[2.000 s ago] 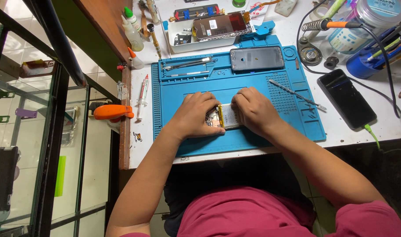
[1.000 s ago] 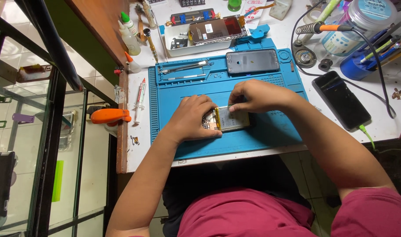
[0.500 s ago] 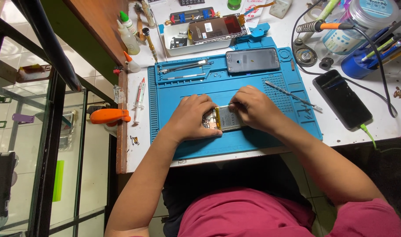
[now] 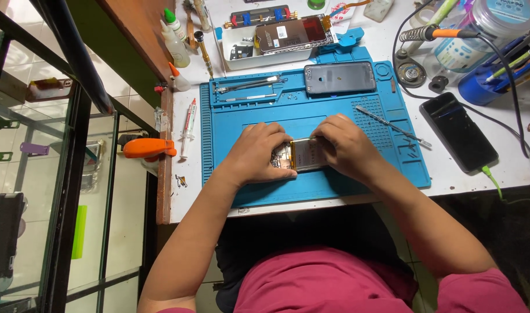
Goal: Disassembling a mobile phone to remove the battery and inspect internal components
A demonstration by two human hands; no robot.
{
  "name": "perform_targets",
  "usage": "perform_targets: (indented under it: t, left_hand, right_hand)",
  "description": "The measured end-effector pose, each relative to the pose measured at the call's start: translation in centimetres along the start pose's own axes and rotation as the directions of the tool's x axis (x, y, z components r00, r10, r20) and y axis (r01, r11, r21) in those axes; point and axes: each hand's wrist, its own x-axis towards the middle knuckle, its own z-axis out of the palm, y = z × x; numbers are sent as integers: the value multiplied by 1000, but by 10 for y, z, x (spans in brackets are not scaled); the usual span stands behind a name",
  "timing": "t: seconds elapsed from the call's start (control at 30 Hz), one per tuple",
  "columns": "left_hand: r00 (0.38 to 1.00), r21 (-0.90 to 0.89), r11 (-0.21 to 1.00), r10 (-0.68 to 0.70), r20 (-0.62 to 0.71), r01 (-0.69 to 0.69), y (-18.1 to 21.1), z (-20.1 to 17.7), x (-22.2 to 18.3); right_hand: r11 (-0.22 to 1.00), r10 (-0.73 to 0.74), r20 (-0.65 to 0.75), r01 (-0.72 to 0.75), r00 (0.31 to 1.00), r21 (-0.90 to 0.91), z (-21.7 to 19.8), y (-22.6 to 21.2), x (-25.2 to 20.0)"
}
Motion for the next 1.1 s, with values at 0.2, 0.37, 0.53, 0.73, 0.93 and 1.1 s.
perform_targets:
  t: [0.2,0.37,0.53,0.73,0.93,1.1]
  left_hand:
    - [1000,11,1000,7,9,-7,0,-1,0]
    - [1000,13,1000,11,13,-11,2,-1,0]
    - [1000,11,1000,-7,3,7,-1,2,-2]
    - [1000,9,1000,1,5,-1,-2,2,-1]
    - [1000,-2,1000,7,0,-7,-4,6,-3]
    - [1000,17,1000,11,1,-11,-7,9,-2]
  right_hand:
    - [994,-103,-77,99,992,-50,-1,-7,-8]
    - [989,-141,-111,133,984,-71,-7,-16,-7]
    - [981,-184,-126,173,975,-93,-9,-18,-12]
    - [988,-153,-100,155,983,18,-25,-31,-8]
    - [972,-199,-127,213,972,101,-23,-33,-31]
    - [898,-439,-126,429,890,-101,-22,-41,-45]
